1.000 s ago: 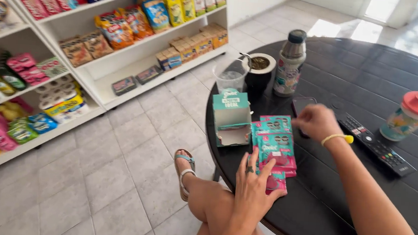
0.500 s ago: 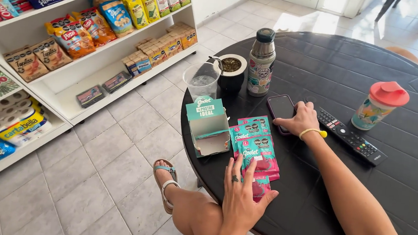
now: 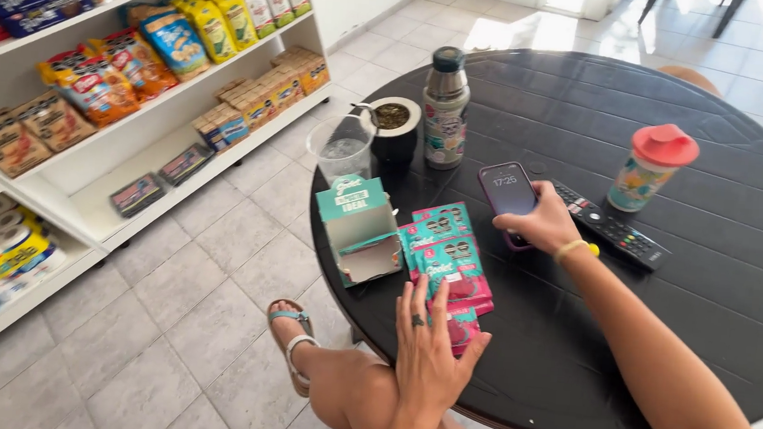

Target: Organizing small pink packets by placing them into a small cardboard box on a table.

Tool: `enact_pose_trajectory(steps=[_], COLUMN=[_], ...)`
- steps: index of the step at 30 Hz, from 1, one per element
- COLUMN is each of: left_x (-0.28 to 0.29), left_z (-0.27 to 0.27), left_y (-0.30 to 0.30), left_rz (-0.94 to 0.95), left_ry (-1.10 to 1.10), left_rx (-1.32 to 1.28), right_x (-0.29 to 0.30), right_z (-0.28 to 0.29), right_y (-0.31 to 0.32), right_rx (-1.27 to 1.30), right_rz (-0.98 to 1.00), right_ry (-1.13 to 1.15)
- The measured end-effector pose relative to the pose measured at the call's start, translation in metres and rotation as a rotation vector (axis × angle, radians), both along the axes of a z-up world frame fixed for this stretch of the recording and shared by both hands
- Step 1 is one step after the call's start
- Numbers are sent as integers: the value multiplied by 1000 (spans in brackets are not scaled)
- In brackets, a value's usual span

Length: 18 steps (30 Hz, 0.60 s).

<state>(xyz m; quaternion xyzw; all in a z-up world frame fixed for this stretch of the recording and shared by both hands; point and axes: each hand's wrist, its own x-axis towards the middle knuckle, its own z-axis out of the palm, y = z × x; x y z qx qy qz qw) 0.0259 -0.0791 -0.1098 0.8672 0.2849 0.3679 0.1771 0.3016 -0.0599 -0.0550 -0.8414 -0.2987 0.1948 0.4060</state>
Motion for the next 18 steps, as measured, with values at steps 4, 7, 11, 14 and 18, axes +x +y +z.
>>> enact_pose_trajectory(steps=[4, 7, 11, 14, 18], left_x=[2, 2, 3, 2, 2], left_z=[-7, -8, -10, -11, -10], left_y=[1, 2, 1, 1, 1], left_rz=[6, 14, 38, 39, 41], left_ry=[38, 43, 65, 67, 66], left_rx=[29, 30, 23, 31, 50], right_x=[11, 1, -10, -21, -21], right_z=[-10, 2, -4, -1, -13], right_y=[-48, -85, -98, -98, -94], right_rx=[546, 661, 733, 660, 677], right_rz=[-46, 244, 730, 758, 776], right_ry=[835, 959, 961, 865, 850])
